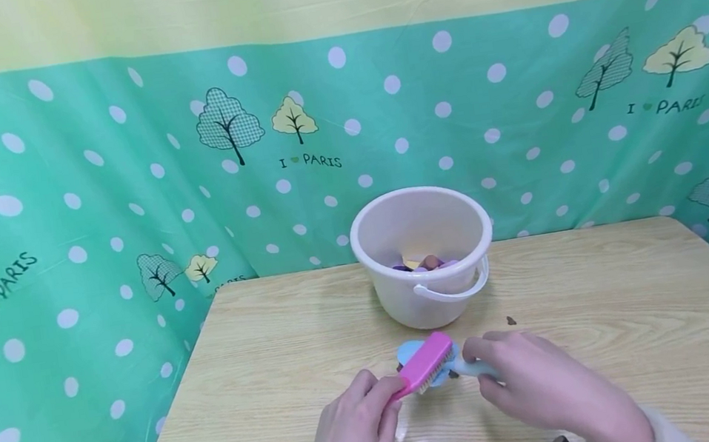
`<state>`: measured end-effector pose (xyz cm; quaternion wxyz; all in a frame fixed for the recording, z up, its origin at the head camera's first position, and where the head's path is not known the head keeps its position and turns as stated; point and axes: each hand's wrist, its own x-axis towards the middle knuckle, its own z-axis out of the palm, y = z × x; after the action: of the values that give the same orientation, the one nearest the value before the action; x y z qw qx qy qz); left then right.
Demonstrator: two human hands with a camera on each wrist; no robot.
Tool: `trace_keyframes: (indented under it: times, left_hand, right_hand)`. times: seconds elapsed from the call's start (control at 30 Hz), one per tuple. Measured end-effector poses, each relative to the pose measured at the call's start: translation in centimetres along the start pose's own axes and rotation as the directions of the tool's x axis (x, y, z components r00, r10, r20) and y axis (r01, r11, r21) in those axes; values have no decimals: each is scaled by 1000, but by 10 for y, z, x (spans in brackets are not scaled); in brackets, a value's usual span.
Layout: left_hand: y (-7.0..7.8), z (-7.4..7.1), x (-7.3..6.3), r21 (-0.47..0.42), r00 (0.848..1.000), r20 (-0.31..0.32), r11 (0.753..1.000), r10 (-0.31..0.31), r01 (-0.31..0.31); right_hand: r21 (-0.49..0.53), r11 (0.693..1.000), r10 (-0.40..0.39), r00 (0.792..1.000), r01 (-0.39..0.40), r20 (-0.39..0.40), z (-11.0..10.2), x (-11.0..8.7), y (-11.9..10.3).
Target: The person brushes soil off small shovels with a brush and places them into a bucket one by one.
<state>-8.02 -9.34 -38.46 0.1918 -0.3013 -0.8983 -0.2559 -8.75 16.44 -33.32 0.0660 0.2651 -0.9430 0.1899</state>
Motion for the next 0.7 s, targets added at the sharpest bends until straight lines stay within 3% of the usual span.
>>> trace_keyframes:
  times: [0.37, 0.7]
  left_hand:
    - [-4, -2, 0, -8, 998, 16, 998, -61, 61]
    - [-11, -5, 0, 50, 991, 13, 990, -134, 133]
  right_hand:
    - [35, 999, 20, 1000, -20, 16, -2, -1, -1]
    - [108, 994, 5, 997, -13, 71, -7, -1, 2]
